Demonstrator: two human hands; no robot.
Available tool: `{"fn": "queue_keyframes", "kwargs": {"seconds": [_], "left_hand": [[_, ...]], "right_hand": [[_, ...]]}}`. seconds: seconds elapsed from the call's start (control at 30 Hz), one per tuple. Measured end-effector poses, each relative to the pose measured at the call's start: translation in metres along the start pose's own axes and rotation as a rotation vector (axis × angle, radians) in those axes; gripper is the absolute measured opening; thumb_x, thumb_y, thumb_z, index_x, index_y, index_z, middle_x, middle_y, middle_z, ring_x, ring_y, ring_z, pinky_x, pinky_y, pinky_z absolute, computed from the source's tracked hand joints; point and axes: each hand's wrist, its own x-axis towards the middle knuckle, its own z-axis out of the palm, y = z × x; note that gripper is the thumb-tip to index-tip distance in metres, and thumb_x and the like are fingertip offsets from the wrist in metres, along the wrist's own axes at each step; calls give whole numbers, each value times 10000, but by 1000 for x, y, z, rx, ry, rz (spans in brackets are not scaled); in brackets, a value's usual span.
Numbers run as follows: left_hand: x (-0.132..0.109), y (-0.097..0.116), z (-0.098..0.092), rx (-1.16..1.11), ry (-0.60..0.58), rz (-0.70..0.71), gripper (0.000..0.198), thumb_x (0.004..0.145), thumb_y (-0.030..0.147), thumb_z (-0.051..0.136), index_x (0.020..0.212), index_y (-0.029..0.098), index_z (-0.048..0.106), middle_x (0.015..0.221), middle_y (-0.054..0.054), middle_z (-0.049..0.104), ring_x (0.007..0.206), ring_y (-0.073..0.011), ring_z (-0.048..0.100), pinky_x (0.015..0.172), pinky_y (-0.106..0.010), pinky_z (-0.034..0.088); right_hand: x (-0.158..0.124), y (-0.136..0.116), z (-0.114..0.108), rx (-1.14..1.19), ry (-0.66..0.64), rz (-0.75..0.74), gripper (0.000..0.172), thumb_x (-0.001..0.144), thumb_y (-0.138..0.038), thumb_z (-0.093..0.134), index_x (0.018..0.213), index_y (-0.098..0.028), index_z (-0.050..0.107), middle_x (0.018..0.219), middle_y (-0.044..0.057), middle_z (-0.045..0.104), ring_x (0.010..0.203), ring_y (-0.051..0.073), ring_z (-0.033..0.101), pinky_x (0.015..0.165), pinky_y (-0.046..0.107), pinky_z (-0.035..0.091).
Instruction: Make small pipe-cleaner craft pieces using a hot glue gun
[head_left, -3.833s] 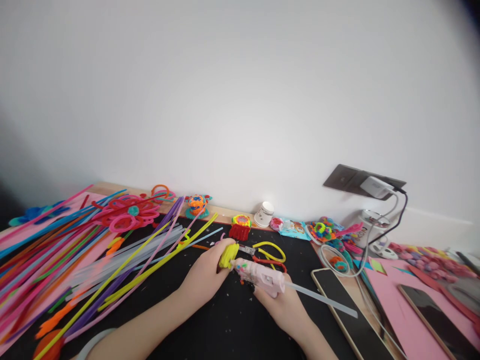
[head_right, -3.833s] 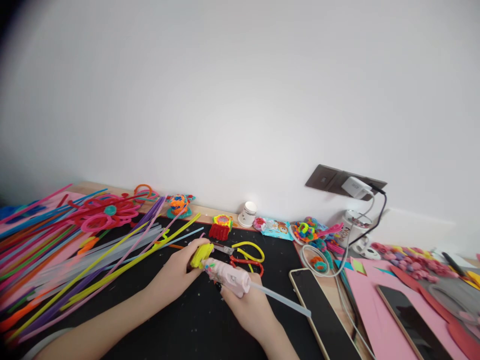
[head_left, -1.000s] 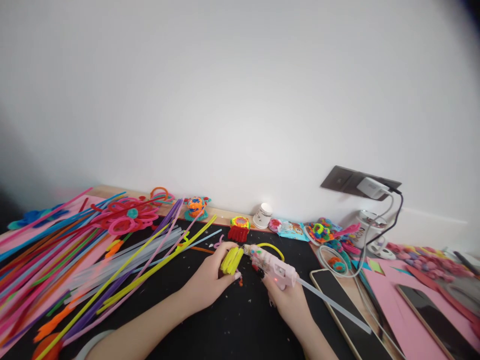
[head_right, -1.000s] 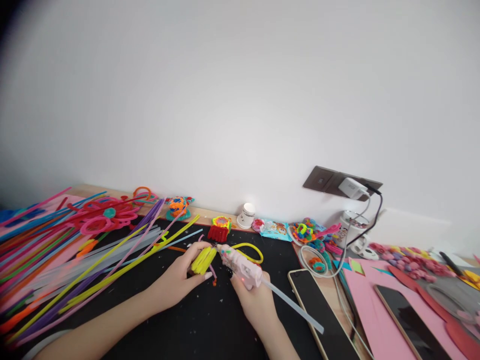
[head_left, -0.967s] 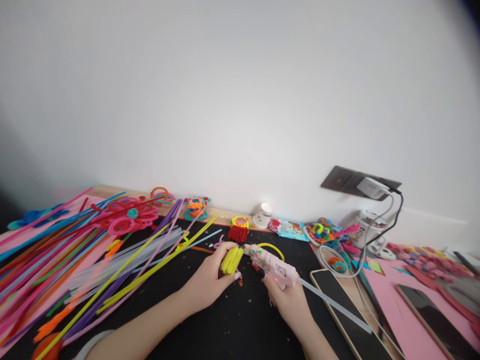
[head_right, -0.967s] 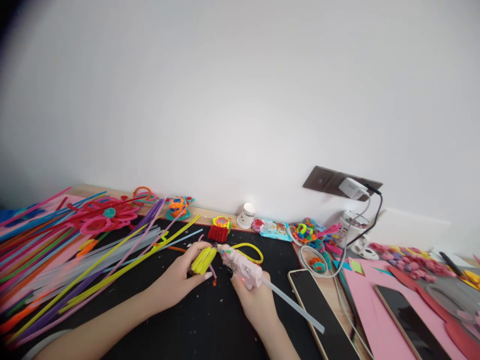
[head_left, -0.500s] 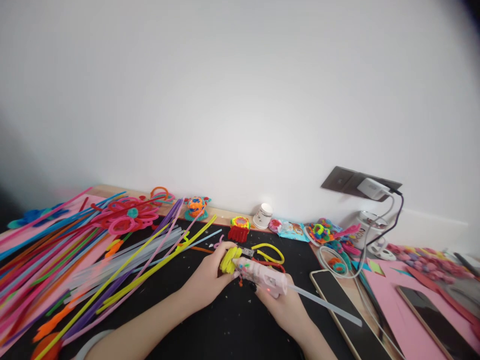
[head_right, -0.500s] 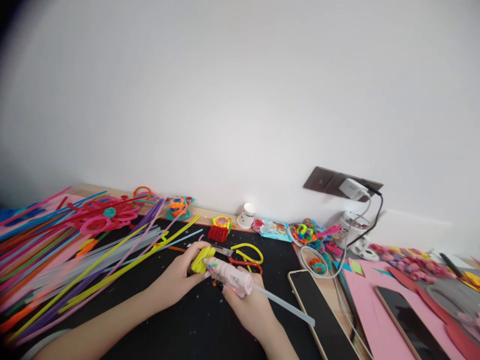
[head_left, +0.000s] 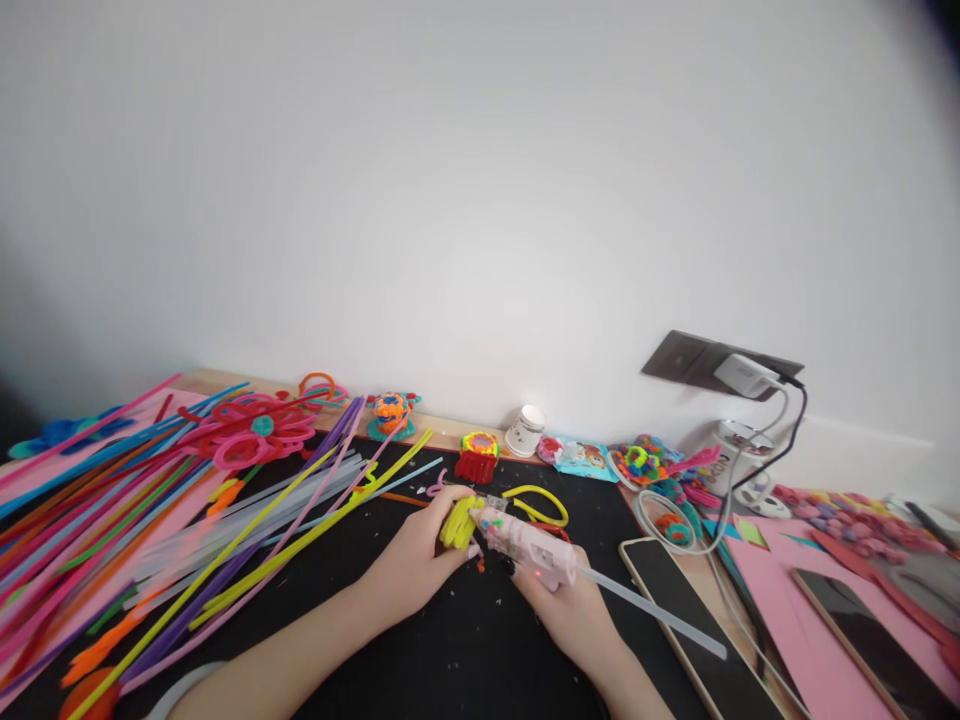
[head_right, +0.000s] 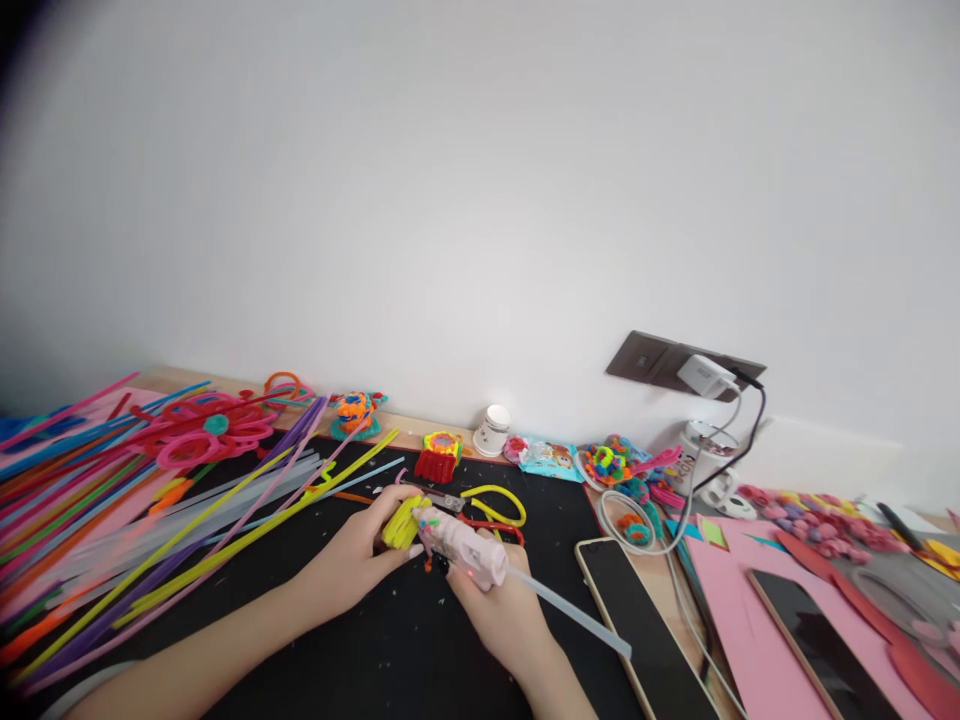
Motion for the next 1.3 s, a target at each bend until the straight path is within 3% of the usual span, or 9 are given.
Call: {"fn": "queue_keyframes", "kwargs": {"seconds": [0.17,0.4,0.63,0.8,0.9,1.0,1.1,1.23,1.3], "left_hand": [[1,-2,0,-1,34,1,459,747,137,545,1189,238,471,1059,-29,643,911,-200,596,826,-283,427],[1,-2,0,11,21,3,458,750,192,594,1191,236,480,1099,-48,643,956,-222,594,842,-294,432],[1,-2,1,23,37,28,434,739,147,574,1160,235,512,1075,-38,653,948,-216,603,841,-286,438],[2,-4,0,5,51,-4,459,740,132,556,1185,232,507,1085,-42,649,962,-219,597,860,-306,437],[4,-7,1,-127,76,-8,459,755,181,593,1200,231,491,1139,-51,614,996,-215,578,880,-317,437],[6,-8,3,-403,31,-84,537,762,275,634,1253,234,420,1084,-58,606,810,-171,606,728,-298,490],[5,-2,3,-661,-55,-243,666,749,332,669,1314,247,327,984,-44,634,641,-113,585,663,-285,487],[2,8,0,-835,-87,-329,761,696,316,737,1316,250,300,1059,-70,641,675,-99,599,714,-287,485],[2,10,-1,-859,-115,-350,784,687,308,751,1316,244,287,1066,-76,641,688,-102,606,723,-290,487]], "right_hand": [[-3,-2,1,-67,-79,-53,102,708,-169,528,635,-202,591,590,-11,582,522,147,552,542,232,471],[-1,3,0,-33,35,26,120,724,-197,523,627,-216,592,557,-6,558,503,166,529,481,239,452],[-2,-1,0,-80,-74,-18,111,734,-160,519,668,-199,600,616,-6,588,535,151,553,541,234,458],[-3,-2,0,-58,-83,-37,81,688,-161,551,627,-196,591,600,-7,586,554,161,579,577,248,478],[-2,-2,-1,53,-31,-2,95,710,-180,548,675,-192,636,601,4,613,536,166,584,533,243,486],[2,-1,-3,158,16,55,176,759,-211,536,832,-180,693,662,27,673,551,182,605,507,249,505],[4,2,-4,195,30,59,221,772,-237,547,906,-181,714,705,44,708,631,220,648,572,282,550],[4,4,-3,171,33,49,271,781,-264,565,983,-161,714,834,77,732,806,264,678,718,333,566],[3,5,-2,166,27,54,276,789,-263,561,988,-143,710,880,90,734,791,254,683,727,333,564]]}}
